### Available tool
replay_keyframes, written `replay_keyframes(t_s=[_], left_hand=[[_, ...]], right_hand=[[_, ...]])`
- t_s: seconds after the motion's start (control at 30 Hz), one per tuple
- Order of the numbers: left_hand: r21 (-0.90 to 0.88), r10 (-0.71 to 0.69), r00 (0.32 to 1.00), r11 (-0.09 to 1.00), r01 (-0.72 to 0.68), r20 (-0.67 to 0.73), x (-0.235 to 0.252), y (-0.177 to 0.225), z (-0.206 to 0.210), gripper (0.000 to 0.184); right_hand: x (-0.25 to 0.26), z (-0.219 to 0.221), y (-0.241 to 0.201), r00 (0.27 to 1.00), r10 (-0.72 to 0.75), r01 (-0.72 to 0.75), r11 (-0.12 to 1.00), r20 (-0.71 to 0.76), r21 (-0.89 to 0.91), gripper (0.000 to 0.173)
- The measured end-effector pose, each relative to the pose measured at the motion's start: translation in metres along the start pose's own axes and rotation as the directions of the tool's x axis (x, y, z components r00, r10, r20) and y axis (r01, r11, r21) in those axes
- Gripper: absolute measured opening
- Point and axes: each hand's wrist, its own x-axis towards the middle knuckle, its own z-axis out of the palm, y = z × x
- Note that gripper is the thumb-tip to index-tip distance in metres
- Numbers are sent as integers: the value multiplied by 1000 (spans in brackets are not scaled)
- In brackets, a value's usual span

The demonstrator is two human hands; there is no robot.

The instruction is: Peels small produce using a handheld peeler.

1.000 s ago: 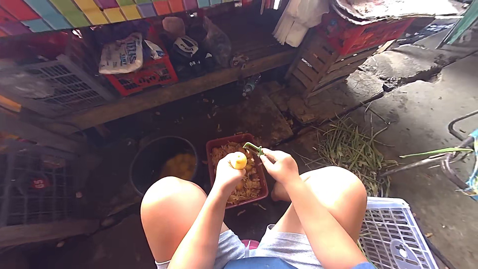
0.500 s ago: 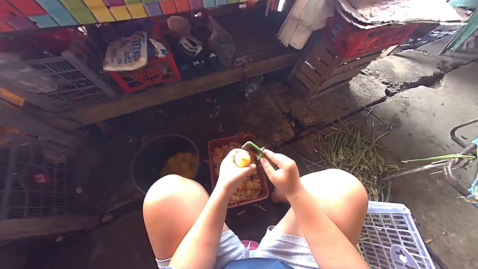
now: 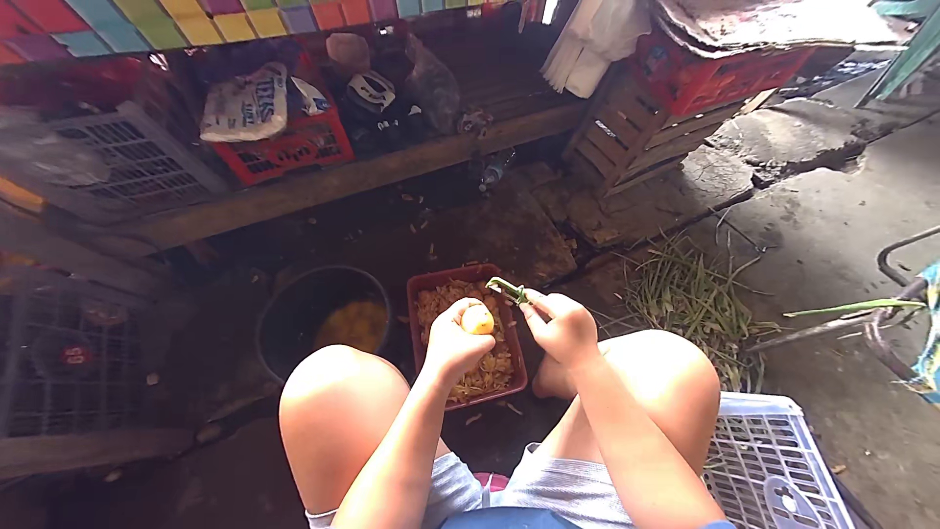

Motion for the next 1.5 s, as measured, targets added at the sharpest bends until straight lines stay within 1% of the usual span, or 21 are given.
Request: replay_keyframes(t_s=[0.07, 0.13, 0.23, 0.3, 0.37, 0.43, 0.47, 0.57, 0.63, 0.7, 0.8, 0.87, 0.93, 1.0, 1.03, 1.07, 1.1, 1.17, 1.3, 1.4, 1.5], left_hand=[[-38, -60, 997, 998, 58, -43, 3, 0, 0, 43], [-43, -99, 993, 994, 96, -69, 5, 3, 0, 42], [-51, -82, 994, 996, 78, -78, 6, 1, 1, 33], [-84, -93, 995, 992, 89, -43, 3, 2, -1, 39], [-159, -96, 995, 983, 97, 10, -2, 7, -3, 47], [-170, -92, 996, 981, 94, 20, -3, 9, -5, 46], [-144, -100, 995, 985, 99, 4, -2, 7, -5, 46], [-29, -94, 995, 995, 92, -41, 3, 3, -3, 41], [0, -65, 996, 998, 66, -55, 4, 2, -3, 35], [6, -53, 997, 999, 54, -54, 4, -1, -1, 34], [-21, -139, 990, 990, 139, -18, 5, 2, -1, 44], [-41, -162, 987, 986, 160, -24, 7, 3, -2, 44], [3, -151, 988, 988, 151, -8, 6, 3, -1, 42], [135, -68, 996, 989, 61, 49, -1, 4, 4, 42], [226, -22, 996, 974, 3, 83, -5, 7, 7, 43], [284, 1, 996, 958, -28, 94, -6, 8, 9, 42], [291, 6, 997, 956, -29, 78, -6, 6, 11, 42], [199, -3, 1000, 980, -2, 26, -2, 4, 10, 42], [-100, -114, 993, 989, 111, -25, 1, 8, 2, 45], [-284, -125, 992, 951, 123, 13, -2, 8, 1, 43], [-390, -52, 993, 917, 89, 106, -9, 7, -6, 47]], right_hand=[[-4, 1, -7, 999, -20, 26, 992, -45, 125, 28], [-11, 5, -17, 991, -119, 128, 971, -57, 201, 27], [-14, 10, -22, 966, -252, 257, 950, -50, 177, 26], [-9, 9, -14, 977, -211, 212, 973, -24, 86, 25], [-1, 8, -4, 996, -62, 64, 997, 57, -33, 26], [2, 8, -3, 996, 58, -60, 998, 73, 26, 29], [1, 8, -5, 999, 41, -44, 995, 30, 90, 29], [-7, 8, -18, 991, -127, 132, 964, -35, 230, 26], [-12, 10, -23, 974, -223, 223, 945, -29, 241, 25], [-12, 11, -20, 971, -237, 232, 943, -6, 237, 26], [-3, 11, -11, 983, -186, 182, 963, 0, 199, 25], [-1, 14, -12, 984, -176, 176, 968, -16, 178, 25], [0, 16, -13, 992, -123, 119, 986, 33, 119, 27], [5, 10, -16, 969, 66, -66, 998, 238, -10, 31], [10, 6, -18, 920, 187, -186, 982, 346, -37, 34], [14, 4, -19, 890, 251, -268, 963, 381, -7, 35], [13, 4, -19, 897, 265, -306, 950, 355, 66, 35], [8, 6, -16, 950, 215, -267, 936, 225, 232, 32], [-7, 12, -14, 999, 3, -24, 863, 42, 505, 28], [-11, 15, -12, 991, -135, 110, 875, 20, 472, 27], [-3, 14, -3, 996, -56, 36, 966, 72, 256, 28]])
